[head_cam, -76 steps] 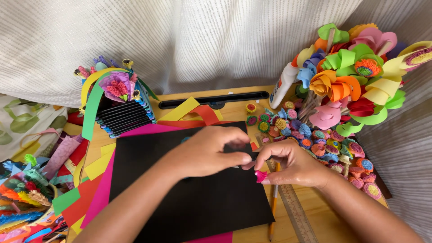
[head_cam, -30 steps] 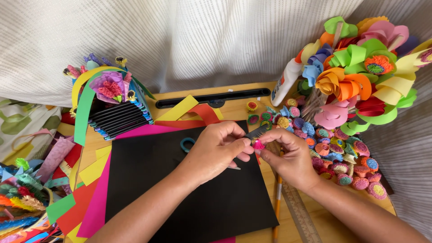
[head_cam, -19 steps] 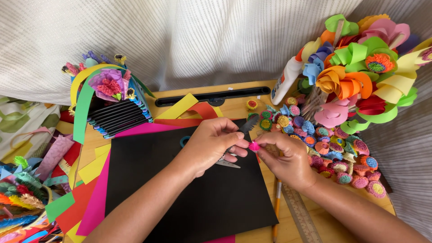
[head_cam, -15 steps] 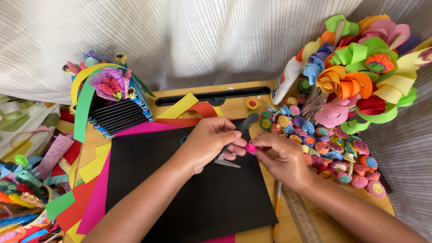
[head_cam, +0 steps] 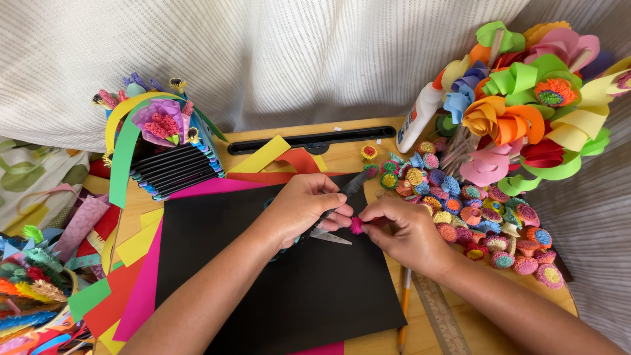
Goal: Cutting a strip of black paper and gluing a small pink paper flower onto it as part of a larger craft project.
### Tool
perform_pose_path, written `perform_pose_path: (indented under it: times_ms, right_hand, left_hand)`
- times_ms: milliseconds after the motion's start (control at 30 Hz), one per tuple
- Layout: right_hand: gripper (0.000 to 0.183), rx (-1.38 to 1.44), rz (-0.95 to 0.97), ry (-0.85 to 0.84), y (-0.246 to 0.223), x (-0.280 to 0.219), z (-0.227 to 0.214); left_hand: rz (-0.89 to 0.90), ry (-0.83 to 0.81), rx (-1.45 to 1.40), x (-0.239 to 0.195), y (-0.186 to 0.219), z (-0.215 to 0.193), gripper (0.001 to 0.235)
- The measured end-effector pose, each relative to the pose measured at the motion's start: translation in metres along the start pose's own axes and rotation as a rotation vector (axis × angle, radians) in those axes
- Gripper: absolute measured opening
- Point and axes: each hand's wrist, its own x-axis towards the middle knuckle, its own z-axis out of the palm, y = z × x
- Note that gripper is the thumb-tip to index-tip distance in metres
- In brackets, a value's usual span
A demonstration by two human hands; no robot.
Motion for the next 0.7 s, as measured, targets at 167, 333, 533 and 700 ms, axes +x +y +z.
perform_pose_path:
  times_ms: [167,333,533,700]
  right_hand:
    - [0.028,-0.217,0.033,-0.090,0.004,-0.001,-0.003]
    - [0.030,-0.055,0.110,0.008,0.004,0.007,-0.017]
    - [0.044,0.327,0.181,-0.091,-0.022,0.041,-0.029]
    - [0.028,0.405,0.190,-0.125,-0.036,0.070,-0.012]
  left_hand:
    - [0.018,0.026,0.130,0.002,-0.002,-0.004,0.017]
    - [0.080,0.020,0.256,-0.008,0.014,-0.009,0.015]
    - [0.214,-0.051,0.414,-0.041,0.050,-0.007,0.013]
    - [0.341,-0.009,0.505,-0.059,0.071,-0.015,0.013]
